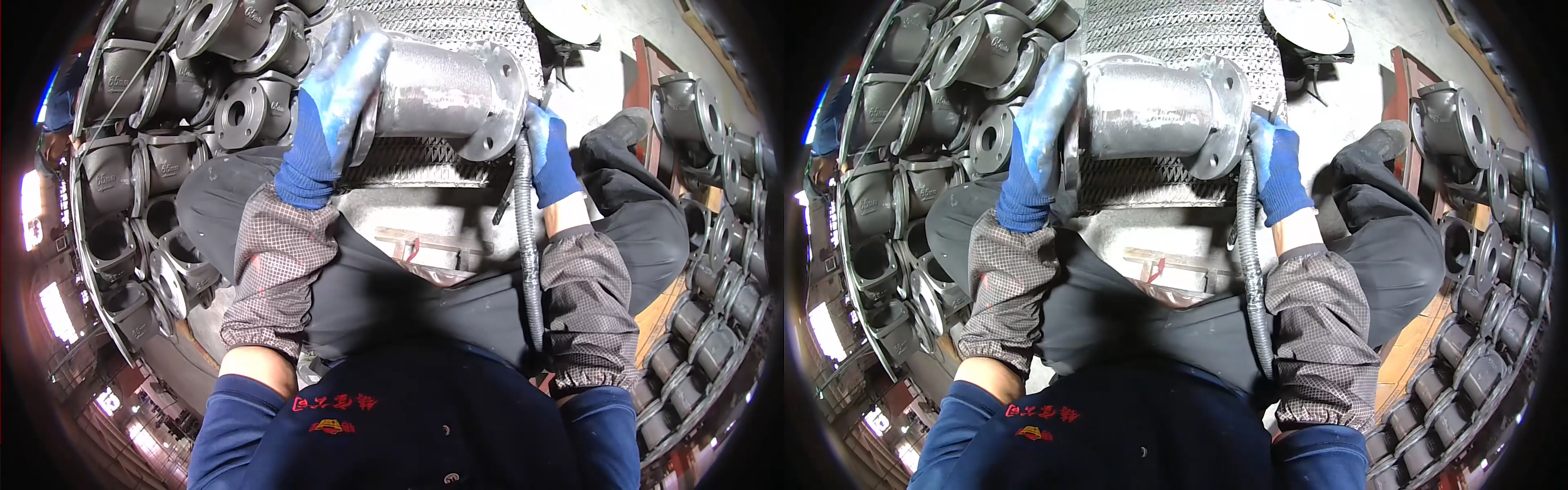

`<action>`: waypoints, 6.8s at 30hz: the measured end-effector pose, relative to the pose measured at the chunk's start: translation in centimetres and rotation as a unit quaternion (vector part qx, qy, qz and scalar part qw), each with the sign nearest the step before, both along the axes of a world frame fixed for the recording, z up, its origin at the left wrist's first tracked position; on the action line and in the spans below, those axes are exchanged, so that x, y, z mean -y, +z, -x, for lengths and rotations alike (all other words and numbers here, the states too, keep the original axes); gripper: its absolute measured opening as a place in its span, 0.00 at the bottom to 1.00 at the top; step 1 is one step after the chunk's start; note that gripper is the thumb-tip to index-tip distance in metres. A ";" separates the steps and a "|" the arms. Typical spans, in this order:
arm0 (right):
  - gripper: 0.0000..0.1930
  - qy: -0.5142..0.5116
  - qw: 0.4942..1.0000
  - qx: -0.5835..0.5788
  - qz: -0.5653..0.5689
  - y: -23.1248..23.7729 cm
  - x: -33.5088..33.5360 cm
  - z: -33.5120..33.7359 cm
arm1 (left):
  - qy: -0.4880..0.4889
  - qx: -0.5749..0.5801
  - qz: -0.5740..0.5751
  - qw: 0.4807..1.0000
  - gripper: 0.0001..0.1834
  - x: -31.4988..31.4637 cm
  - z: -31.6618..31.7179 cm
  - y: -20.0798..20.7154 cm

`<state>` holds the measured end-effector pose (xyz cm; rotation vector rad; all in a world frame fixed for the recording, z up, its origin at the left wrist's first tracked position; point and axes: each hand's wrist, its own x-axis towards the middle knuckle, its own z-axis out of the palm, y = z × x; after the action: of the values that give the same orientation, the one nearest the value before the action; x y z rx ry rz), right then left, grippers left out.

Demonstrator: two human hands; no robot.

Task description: The person, wearing blue gloves, picks up and handles metal flange components one by one, using an air nozzle tool to blow dust and debris off the surfaces and out of the interior cavities.

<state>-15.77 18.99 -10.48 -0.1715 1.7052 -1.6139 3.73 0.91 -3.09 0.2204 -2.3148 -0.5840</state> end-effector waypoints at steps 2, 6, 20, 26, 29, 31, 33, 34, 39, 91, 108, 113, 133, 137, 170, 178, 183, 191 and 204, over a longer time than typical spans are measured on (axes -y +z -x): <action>0.14 0.076 0.992 -0.093 -0.030 -1.2 -0.5 0.2 | 0.020 0.041 -0.042 0.998 0.40 -0.7 0.4 0.5; 0.15 0.090 0.993 -0.076 -0.010 -0.6 0.7 -0.7 | 0.076 0.093 -0.473 0.873 0.43 -2.1 -0.4 1.8; 0.13 0.179 0.969 -0.105 -0.137 2.4 0.8 -2.0 | -0.030 0.009 0.111 0.993 0.22 -0.9 -4.2 2.1; 0.17 0.148 0.968 -0.200 -0.044 2.6 2.0 -1.1 | -0.025 0.114 -0.015 0.993 0.21 2.3 -3.5 3.0; 0.17 0.163 0.948 -0.272 -0.031 2.8 2.4 -0.4 | 0.072 0.099 -0.323 0.938 0.22 1.7 0.0 4.5; 0.14 0.042 0.997 0.042 0.046 5.7 3.0 -1.6 | -0.008 0.057 -0.447 0.893 0.22 3.5 -0.3 4.3; 0.13 0.043 0.994 0.074 0.064 6.3 3.6 -2.2 | 0.088 0.046 -0.559 0.823 0.21 4.5 -0.3 4.5; 0.12 0.032 0.992 0.100 0.070 6.9 3.4 -2.1 | 0.169 0.035 -0.666 0.726 0.21 4.3 0.9 5.1; 0.09 0.041 0.991 0.091 0.090 8.4 2.7 -2.5 | 0.114 0.026 -0.642 0.757 0.17 8.1 -0.2 3.1; 0.21 0.099 0.992 0.070 0.036 10.9 -2.1 -7.5 | 0.095 -0.081 -0.638 0.760 0.14 10.1 2.1 0.4; 0.17 0.218 0.976 0.007 -0.011 7.3 2.1 -0.7 | 0.093 -0.072 -0.627 0.770 0.16 12.6 1.5 -2.5; 0.16 0.195 0.981 0.018 0.018 4.7 3.5 -2.0 | 0.081 -0.079 -0.645 0.756 0.15 12.8 0.6 -2.1; 0.23 0.202 0.977 0.031 0.063 5.7 4.4 -1.7 | 0.118 -0.093 -0.722 0.676 0.23 11.7 0.8 -0.9; 0.21 0.190 0.981 0.023 0.039 5.6 2.9 -1.3 | 0.205 -0.099 -0.607 0.761 0.21 10.0 1.2 -0.3; 0.15 0.205 0.977 0.001 -0.063 8.0 2.1 -0.6 | 0.049 -0.074 -0.601 0.794 0.17 11.4 2.8 -2.0; 0.22 0.306 0.950 -0.045 -0.041 14.0 1.4 0.0 | 0.127 -0.100 -0.569 0.806 0.25 8.8 4.0 -0.7; 0.22 0.427 0.902 -0.022 -0.064 15.6 2.3 0.5 | 0.117 -0.048 -0.519 0.845 0.22 6.6 5.0 0.6; 0.25 0.396 0.907 -0.101 -0.105 14.5 4.1 1.4 | 0.210 0.002 -0.583 0.785 0.26 6.2 6.3 0.8; 0.22 0.207 0.969 -0.126 0.043 12.7 4.4 3.8 | 0.181 -0.043 -0.589 0.786 0.31 5.8 7.5 0.5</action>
<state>-19.56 14.64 2.22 -0.7517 1.6465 -1.3929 -3.81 -4.92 -2.59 1.1462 -1.4291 -1.7030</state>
